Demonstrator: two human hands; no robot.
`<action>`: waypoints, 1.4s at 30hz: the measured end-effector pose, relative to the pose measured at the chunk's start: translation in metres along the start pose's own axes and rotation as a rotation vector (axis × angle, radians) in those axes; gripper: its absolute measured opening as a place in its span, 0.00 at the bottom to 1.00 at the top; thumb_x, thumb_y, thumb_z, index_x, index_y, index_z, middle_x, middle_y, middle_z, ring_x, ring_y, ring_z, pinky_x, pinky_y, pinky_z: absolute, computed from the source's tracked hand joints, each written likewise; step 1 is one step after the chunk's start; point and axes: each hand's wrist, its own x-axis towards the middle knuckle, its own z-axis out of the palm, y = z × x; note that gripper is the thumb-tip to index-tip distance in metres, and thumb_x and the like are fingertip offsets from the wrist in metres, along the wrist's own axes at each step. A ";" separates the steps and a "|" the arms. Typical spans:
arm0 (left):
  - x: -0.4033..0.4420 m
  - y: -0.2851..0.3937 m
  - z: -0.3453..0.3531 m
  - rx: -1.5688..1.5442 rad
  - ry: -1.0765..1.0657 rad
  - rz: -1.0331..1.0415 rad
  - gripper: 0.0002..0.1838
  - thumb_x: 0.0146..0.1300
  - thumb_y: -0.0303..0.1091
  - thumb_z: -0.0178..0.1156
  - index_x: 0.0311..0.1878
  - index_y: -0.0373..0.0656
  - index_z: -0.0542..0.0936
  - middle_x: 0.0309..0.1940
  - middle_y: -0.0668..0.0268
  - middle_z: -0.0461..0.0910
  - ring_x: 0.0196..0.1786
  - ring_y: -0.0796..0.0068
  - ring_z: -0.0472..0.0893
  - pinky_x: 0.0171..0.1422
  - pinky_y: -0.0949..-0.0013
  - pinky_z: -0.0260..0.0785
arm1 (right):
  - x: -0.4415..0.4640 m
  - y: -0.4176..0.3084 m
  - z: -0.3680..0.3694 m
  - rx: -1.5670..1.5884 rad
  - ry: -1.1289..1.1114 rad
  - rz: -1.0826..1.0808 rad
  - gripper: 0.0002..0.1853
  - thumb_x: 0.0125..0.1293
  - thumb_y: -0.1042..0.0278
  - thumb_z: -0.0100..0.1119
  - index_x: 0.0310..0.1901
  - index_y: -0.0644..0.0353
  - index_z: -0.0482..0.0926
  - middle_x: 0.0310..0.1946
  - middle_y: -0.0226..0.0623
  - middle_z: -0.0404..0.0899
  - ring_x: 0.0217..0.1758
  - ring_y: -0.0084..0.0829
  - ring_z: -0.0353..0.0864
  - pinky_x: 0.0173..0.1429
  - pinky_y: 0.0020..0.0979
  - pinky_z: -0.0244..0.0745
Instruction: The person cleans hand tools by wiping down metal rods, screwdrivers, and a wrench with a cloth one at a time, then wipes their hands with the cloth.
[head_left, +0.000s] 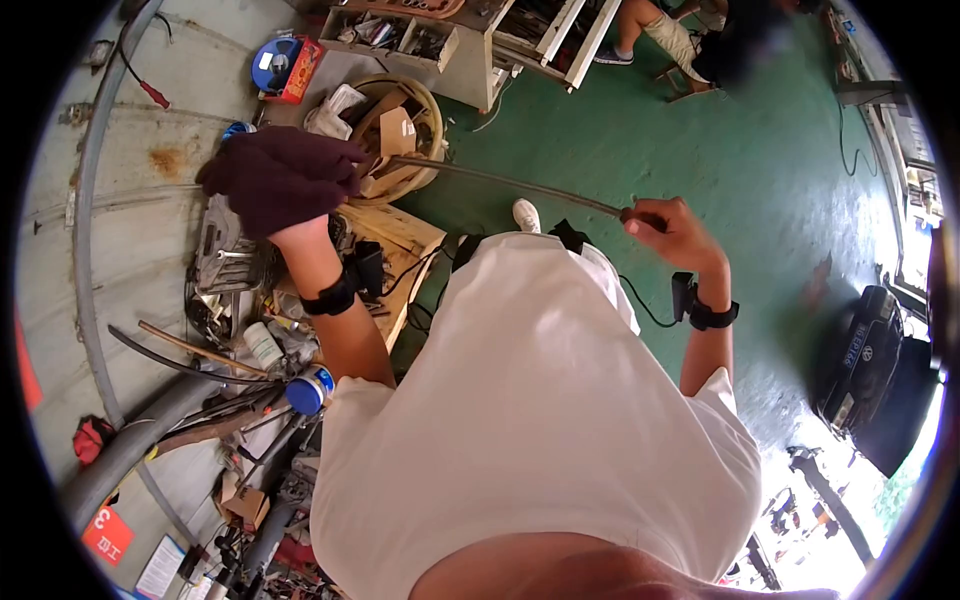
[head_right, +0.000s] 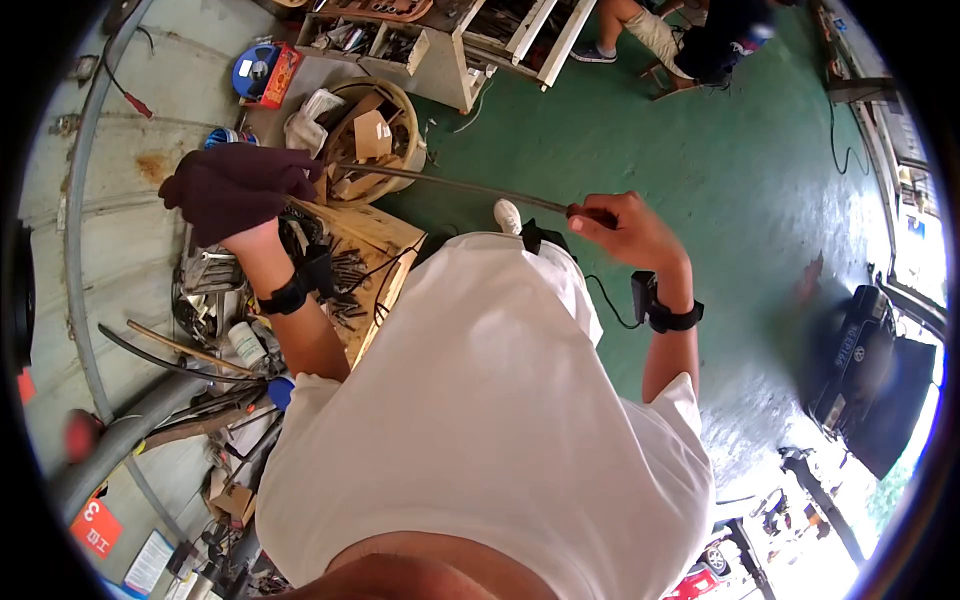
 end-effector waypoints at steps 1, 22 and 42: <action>-0.001 0.005 0.019 0.272 -0.058 -0.046 0.21 0.73 0.43 0.50 0.60 0.39 0.75 0.52 0.60 0.81 0.54 0.60 0.81 0.65 0.55 0.71 | -0.001 -0.003 -0.003 -0.076 0.034 0.059 0.18 0.69 0.52 0.65 0.37 0.63 0.83 0.17 0.34 0.70 0.19 0.25 0.64 0.27 0.30 0.62; 0.004 -0.044 0.119 1.819 -0.875 0.031 0.12 0.42 0.39 0.72 0.22 0.40 0.83 0.20 0.55 0.81 0.27 0.55 0.84 0.35 0.57 0.77 | -0.007 -0.040 -0.006 -0.273 0.262 -0.212 0.10 0.61 0.63 0.70 0.35 0.60 0.81 0.22 0.41 0.81 0.21 0.42 0.77 0.29 0.34 0.72; 0.018 -0.007 0.108 1.712 -0.661 0.205 0.15 0.46 0.40 0.76 0.32 0.43 0.84 0.26 0.58 0.83 0.31 0.54 0.85 0.38 0.58 0.78 | -0.029 -0.035 -0.035 -0.100 0.233 -0.160 0.10 0.62 0.69 0.71 0.36 0.66 0.81 0.18 0.32 0.70 0.20 0.18 0.61 0.25 0.27 0.59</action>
